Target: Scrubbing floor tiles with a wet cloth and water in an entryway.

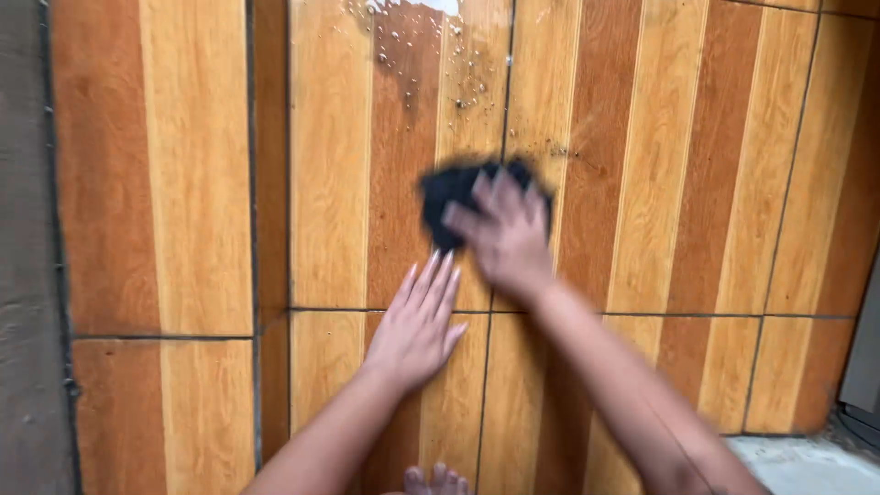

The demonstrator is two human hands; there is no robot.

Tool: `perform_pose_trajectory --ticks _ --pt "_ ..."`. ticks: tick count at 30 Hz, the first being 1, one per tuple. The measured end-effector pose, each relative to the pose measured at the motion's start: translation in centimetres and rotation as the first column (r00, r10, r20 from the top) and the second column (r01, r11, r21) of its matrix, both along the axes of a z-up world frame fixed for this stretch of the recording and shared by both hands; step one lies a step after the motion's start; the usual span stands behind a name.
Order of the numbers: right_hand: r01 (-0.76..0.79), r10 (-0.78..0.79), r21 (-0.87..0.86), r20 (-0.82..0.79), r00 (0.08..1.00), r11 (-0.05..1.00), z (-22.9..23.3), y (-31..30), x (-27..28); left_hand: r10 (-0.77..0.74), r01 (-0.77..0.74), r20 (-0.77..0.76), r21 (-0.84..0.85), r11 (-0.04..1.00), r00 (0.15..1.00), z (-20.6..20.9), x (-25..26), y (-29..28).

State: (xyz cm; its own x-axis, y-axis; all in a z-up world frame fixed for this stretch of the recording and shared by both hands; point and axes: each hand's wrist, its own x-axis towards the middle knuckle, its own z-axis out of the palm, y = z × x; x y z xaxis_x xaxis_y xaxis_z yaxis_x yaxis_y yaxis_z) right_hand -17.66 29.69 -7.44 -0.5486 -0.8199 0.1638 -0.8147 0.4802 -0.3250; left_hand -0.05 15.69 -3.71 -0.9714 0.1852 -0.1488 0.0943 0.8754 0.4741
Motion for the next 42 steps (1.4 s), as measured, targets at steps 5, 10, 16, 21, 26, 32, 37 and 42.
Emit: perform_pose_trajectory --ticks 5,10,16,21,26,32,37,42 --pt "0.131 -0.137 -0.101 -0.053 0.989 0.986 -0.3 -6.2 -13.0 0.131 -0.131 -0.011 -0.156 0.979 0.991 2.8 -9.6 -3.6" --pt "0.223 -0.221 -0.026 0.074 0.973 0.974 1.2 -8.1 -15.5 0.301 -0.314 -0.117 -0.108 0.943 0.946 4.8 -12.4 -4.5" --pt "-0.146 0.142 -0.181 -0.03 0.989 0.973 5.9 1.9 5.7 0.069 -0.109 -0.224 -0.172 0.979 0.972 5.3 -2.1 -1.6" --pt "0.371 -0.401 0.21 0.12 0.908 0.905 3.6 6.7 17.1 -0.022 0.025 0.087 -0.04 0.999 0.996 -1.2 4.4 2.9" --pt "0.39 -0.422 0.207 0.14 0.896 0.897 2.5 3.4 7.9 -0.013 0.098 0.209 -0.401 0.911 0.978 1.6 -4.6 0.8" --pt "0.377 -0.379 0.111 0.004 0.925 0.92 -1.2 -2.8 -9.8 0.3 -0.134 0.198 -0.582 0.802 0.933 4.0 -17.4 -4.9" --pt "0.577 -0.625 0.249 0.212 0.751 0.778 3.1 -6.7 -13.8 0.379 -0.301 0.098 -0.44 0.846 0.92 8.6 -14.6 -7.4" --pt "0.605 -0.56 -0.031 0.345 0.753 0.795 10.7 -8.0 -5.0 0.428 -0.36 0.189 -0.309 0.88 0.884 15.0 -11.4 -6.6"
